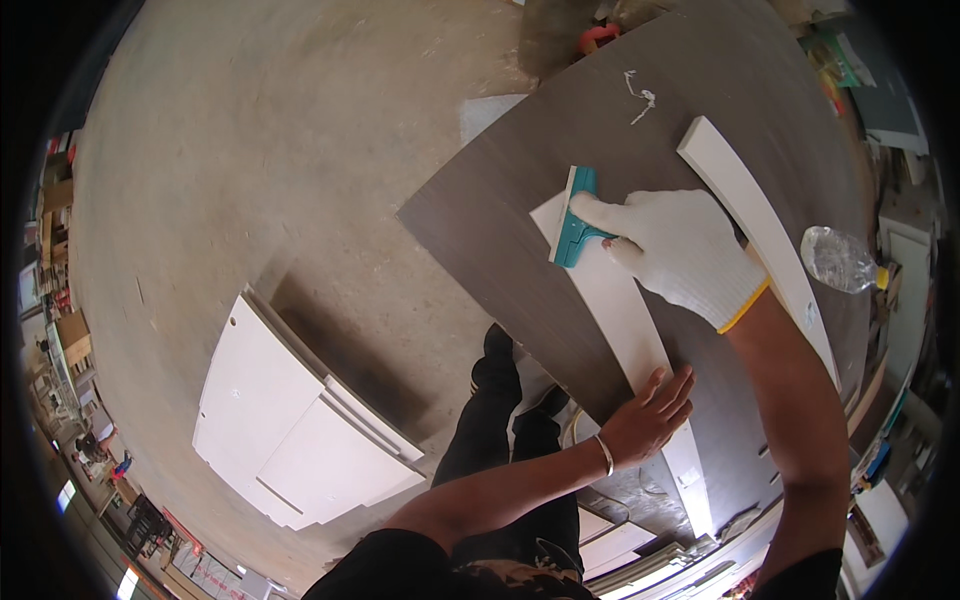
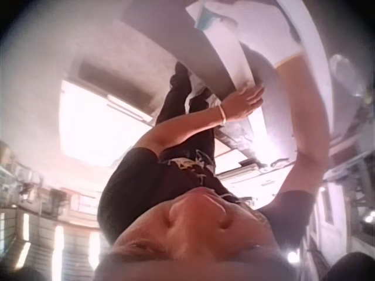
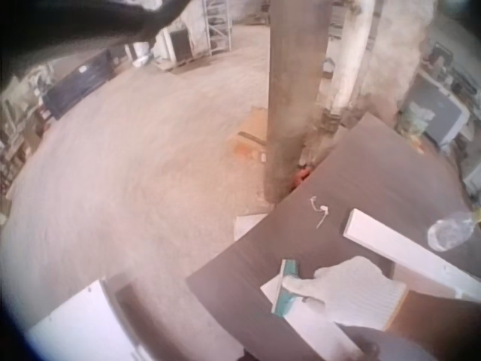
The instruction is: The person scrapes labels off white wooden panels using a scraper, then wipes the panels with a cloth. The person also uses a spray gun to clean the surface of the panels.
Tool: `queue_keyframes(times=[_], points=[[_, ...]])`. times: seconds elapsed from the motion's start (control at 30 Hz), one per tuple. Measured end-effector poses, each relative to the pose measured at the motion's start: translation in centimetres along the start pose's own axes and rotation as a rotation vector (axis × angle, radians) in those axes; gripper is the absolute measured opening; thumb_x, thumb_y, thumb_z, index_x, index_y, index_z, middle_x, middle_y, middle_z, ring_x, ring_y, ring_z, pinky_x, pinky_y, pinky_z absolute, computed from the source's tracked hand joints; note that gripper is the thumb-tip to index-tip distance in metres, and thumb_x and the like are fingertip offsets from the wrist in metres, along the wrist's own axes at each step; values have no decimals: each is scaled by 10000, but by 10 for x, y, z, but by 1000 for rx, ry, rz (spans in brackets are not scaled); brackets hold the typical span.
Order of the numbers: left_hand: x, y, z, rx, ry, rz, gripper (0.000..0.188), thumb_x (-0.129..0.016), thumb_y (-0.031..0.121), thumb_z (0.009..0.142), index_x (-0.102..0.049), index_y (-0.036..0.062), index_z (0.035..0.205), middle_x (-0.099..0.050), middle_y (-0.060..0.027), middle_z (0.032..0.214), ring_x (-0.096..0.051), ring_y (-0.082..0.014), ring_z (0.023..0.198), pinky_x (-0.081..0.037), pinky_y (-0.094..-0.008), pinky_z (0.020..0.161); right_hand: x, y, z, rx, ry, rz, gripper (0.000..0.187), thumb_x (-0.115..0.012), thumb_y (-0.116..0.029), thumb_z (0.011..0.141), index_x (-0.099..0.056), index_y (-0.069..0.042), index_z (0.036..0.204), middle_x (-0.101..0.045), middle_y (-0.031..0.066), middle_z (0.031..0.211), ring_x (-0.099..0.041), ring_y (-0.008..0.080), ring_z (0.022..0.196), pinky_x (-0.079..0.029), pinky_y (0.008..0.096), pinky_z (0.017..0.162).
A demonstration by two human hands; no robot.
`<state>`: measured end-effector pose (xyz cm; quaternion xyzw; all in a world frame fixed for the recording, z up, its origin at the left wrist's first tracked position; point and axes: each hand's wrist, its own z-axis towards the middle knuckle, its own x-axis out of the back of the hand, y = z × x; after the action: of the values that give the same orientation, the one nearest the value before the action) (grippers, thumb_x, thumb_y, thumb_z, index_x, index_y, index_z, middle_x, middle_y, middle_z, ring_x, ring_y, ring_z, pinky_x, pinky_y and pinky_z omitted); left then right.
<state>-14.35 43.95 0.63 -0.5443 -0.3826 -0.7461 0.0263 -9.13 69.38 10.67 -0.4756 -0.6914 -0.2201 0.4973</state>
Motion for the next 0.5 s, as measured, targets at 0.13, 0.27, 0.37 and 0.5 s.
queue_keyframes(times=[0.13, 0.27, 0.37, 0.5], points=[[-3, 0, 0, -6, 0, -19, 390, -581, 354, 982, -596, 106, 1282, -446, -160, 1602, -274, -307, 1576, -197, -610, 1228, 5, -8, 1, 63, 76, 39, 402, -634, -237, 928, -625, -289, 1327, -631, 83, 773, -667, 297, 680, -501, 431, 577], [-2, -2, -1, -20, -27, -41, 463, -570, 352, 988, -571, 89, 1369, -451, -164, 1595, -298, -293, 1566, -230, -599, 1224, 6, -4, -1, 46, 29, 7, 343, -626, -239, 938, -610, -258, 1280, -641, 81, 783, -677, 289, 680, -519, 429, 589], [-1, -2, -1, -40, -86, -109, 521, -534, 341, 1001, -553, 54, 1436, -417, -184, 1623, -279, -322, 1574, -226, -585, 1242, -8, -15, 3, 94, 150, 154, 290, -608, -246, 954, -615, -247, 1244, -653, 76, 783, -690, 289, 691, -535, 423, 598], [2, -8, 3, -17, -161, -377, 614, -537, 345, 1016, -462, 42, 1544, -309, -191, 1691, -220, -315, 1602, -280, -599, 1216, -23, -91, -7, 199, 100, 386, 277, -558, -209, 971, -579, -166, 1243, -720, 97, 949, -721, 328, 728, -556, 456, 599]])
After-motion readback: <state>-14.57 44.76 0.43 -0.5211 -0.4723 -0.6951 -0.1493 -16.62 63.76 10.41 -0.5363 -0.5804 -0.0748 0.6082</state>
